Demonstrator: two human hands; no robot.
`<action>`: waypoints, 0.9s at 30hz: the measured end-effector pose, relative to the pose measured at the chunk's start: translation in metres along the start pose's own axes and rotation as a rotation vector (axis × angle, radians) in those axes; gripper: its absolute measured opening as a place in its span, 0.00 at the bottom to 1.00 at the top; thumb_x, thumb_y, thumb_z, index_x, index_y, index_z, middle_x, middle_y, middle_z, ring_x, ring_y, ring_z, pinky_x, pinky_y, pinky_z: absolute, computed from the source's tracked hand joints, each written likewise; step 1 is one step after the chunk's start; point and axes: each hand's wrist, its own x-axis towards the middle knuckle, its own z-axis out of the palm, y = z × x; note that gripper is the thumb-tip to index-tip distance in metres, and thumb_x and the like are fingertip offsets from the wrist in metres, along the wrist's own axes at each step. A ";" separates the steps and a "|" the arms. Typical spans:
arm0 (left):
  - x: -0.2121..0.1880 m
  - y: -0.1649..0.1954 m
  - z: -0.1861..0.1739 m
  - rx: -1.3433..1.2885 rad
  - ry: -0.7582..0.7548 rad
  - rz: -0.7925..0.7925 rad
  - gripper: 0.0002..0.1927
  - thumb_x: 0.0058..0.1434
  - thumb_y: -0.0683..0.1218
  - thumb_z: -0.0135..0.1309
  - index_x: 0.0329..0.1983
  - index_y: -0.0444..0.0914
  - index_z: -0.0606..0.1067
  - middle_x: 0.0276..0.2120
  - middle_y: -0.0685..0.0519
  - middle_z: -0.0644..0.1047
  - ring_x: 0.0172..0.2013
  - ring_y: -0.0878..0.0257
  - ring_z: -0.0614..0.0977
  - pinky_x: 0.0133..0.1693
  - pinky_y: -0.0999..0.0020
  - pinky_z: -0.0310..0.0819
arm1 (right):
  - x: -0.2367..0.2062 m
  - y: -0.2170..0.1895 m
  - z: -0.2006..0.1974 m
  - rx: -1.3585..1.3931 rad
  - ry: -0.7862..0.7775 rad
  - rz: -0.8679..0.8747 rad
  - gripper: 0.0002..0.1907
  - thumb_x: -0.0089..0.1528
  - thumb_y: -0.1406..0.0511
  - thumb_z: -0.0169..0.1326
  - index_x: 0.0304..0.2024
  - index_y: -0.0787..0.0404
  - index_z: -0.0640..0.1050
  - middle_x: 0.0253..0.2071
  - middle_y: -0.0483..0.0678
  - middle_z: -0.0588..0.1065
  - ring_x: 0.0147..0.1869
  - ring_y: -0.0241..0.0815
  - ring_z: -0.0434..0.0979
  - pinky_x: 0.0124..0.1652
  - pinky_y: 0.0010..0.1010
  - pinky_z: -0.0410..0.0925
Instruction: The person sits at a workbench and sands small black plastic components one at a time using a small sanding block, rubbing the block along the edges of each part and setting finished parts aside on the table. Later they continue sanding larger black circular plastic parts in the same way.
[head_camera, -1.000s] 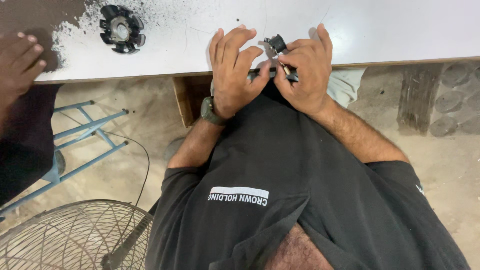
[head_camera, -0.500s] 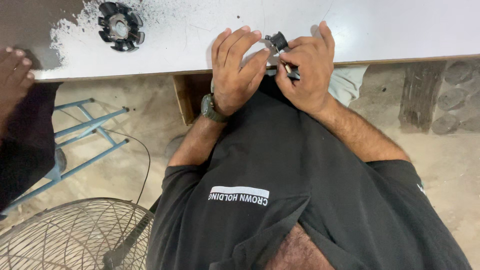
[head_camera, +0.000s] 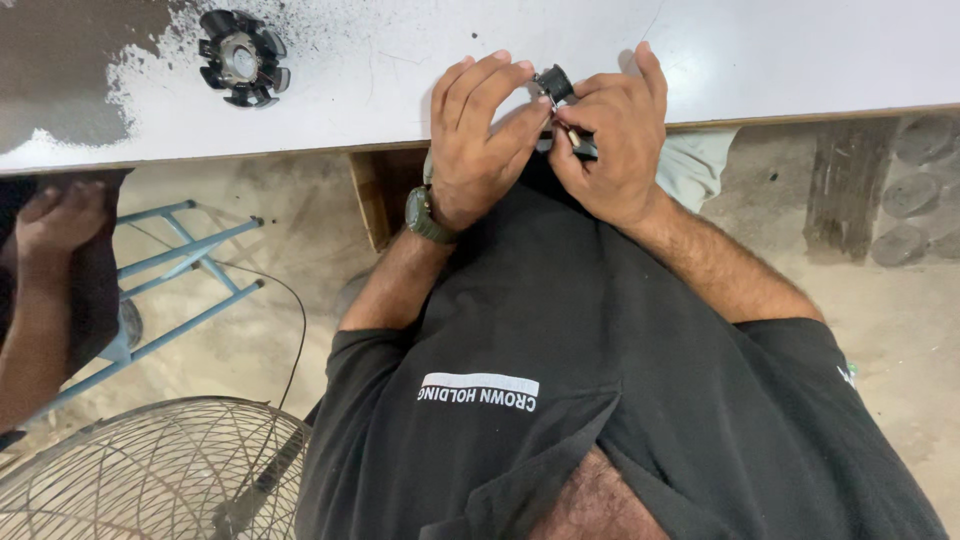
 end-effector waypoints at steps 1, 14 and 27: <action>0.001 0.000 0.001 0.001 0.003 -0.009 0.12 0.64 0.42 0.67 0.49 0.43 0.81 0.60 0.53 0.73 0.64 0.54 0.71 0.67 0.49 0.62 | 0.000 0.000 0.000 -0.004 -0.004 0.003 0.16 0.60 0.75 0.65 0.47 0.60 0.74 0.42 0.50 0.75 0.55 0.51 0.77 0.75 0.58 0.50; -0.006 -0.002 0.010 -0.013 0.046 -0.143 0.09 0.63 0.44 0.69 0.44 0.43 0.80 0.58 0.55 0.73 0.61 0.56 0.75 0.66 0.48 0.62 | -0.004 0.004 0.002 0.008 0.011 -0.018 0.16 0.61 0.75 0.65 0.48 0.60 0.75 0.42 0.50 0.76 0.57 0.50 0.78 0.76 0.59 0.48; -0.009 -0.001 0.009 -0.078 0.041 -0.156 0.17 0.63 0.44 0.71 0.51 0.42 0.76 0.61 0.53 0.72 0.64 0.53 0.74 0.67 0.47 0.63 | -0.014 0.013 -0.002 0.052 0.027 -0.054 0.17 0.59 0.76 0.64 0.46 0.60 0.73 0.40 0.50 0.77 0.57 0.53 0.79 0.74 0.62 0.50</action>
